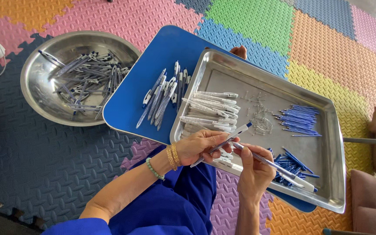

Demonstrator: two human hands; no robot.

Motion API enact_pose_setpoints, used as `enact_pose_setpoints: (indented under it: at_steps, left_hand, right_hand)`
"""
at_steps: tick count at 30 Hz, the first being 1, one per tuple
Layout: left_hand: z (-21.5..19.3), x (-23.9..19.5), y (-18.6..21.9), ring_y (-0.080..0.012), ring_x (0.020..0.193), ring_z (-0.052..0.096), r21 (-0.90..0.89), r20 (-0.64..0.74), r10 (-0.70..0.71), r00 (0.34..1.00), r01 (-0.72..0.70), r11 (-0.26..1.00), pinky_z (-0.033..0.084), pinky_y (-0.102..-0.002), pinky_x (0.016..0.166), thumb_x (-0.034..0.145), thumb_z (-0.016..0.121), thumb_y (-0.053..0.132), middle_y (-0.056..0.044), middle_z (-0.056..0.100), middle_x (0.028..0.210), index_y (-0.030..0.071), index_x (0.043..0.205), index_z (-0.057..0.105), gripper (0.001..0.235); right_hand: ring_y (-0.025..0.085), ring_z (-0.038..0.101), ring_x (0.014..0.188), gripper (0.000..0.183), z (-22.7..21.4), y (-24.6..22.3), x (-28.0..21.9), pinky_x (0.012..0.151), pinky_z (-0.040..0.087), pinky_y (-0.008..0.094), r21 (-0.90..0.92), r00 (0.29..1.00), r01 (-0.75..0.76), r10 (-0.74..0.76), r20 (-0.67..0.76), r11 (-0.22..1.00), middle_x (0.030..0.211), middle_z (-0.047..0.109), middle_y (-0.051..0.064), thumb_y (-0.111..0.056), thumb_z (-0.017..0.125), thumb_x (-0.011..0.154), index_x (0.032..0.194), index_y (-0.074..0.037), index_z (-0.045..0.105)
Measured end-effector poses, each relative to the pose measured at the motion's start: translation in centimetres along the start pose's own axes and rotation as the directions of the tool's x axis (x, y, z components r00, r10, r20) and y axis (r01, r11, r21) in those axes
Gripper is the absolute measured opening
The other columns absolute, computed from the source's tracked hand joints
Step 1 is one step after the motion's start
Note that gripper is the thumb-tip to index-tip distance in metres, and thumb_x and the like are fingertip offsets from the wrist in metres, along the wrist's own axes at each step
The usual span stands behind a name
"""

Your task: The person assembles pens by inserting blue ink cartridges into clear pen bodies. They pick up a pen body and a cartridge, insert the cartridge, and place the assembled pen on a metal tray. The person repeats this process multiple times, occasionally picking up pens from a metal bowl.

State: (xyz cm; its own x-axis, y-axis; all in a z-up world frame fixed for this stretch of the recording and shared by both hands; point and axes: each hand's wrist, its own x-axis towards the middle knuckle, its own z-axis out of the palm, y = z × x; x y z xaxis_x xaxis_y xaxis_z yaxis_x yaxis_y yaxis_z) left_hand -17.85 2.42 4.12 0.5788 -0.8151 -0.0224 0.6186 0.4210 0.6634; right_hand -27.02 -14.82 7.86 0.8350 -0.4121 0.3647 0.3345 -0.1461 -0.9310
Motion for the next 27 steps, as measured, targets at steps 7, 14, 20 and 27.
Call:
enact_pose_setpoints:
  at_steps: [7, 14, 20, 27]
  left_hand:
    - [0.2, 0.3, -0.8, -0.0075, 0.07, 0.05, -0.029, -0.024, -0.015, 1.0, 0.015, 0.999, 0.033, -0.013, 0.052, 0.113, 0.065, 0.036, -0.007, 0.07, 0.112, 0.012, 0.147, 0.073, 0.042]
    - [0.3, 0.4, -2.2, -0.008, 0.069, 0.051, 0.013, -0.087, 0.061, 0.994, -0.06, 0.998, 0.037, -0.015, 0.052, 0.111, 0.069, 0.03, -0.007, 0.07, 0.103, 0.011, 0.144, 0.075, 0.039]
    - [0.7, 0.2, -4.2, -0.0067, 0.061, 0.042, 0.215, -0.193, 0.262, 0.945, -0.22, 0.951, 0.035, -0.019, 0.047, 0.11, 0.067, 0.022, -0.01, 0.08, 0.104, 0.004, 0.156, 0.065, 0.049]
    - [-1.0, 2.3, -8.4, -0.0013, 0.058, 0.047, 0.189, -0.345, 0.323, 0.881, -0.271, 0.944, 0.035, -0.013, 0.044, 0.115, 0.067, 0.026, -0.007, 0.073, 0.093, 0.011, 0.153, 0.069, 0.04]
  right_hand:
    - [0.034, 0.086, 0.097, 0.016, 0.2, 0.0, 0.0, 0.086, 0.074, 0.04, -0.052, 0.998, 0.05, -0.048, 0.035, 0.997, 0.113, 0.08, 0.018, -0.013, 0.074, 0.107, 0.118, -0.003, 0.065]
    - [0.033, 0.086, 0.097, 0.017, 0.1, 0.2, 0.0, 0.088, 0.074, 0.04, -0.14, 0.999, 0.041, -0.037, 0.027, 0.989, 0.112, 0.08, 0.02, -0.011, 0.074, 0.107, 0.118, -0.002, 0.064]
    - [0.031, 0.084, 0.088, 0.013, 0.1, 1.9, 0.0, 0.083, 0.075, 0.037, -0.083, 0.985, 0.152, -0.144, 0.096, 0.985, 0.106, 0.077, 0.021, -0.004, 0.071, 0.108, 0.116, -0.001, 0.06]
    - [0.034, 0.082, 0.09, 0.021, -0.4, 7.7, -0.5, 0.073, 0.068, 0.033, -0.425, 0.683, 0.703, -0.708, 0.18, 0.57, 0.104, 0.081, 0.018, 0.01, 0.089, 0.087, 0.096, -0.007, 0.079]
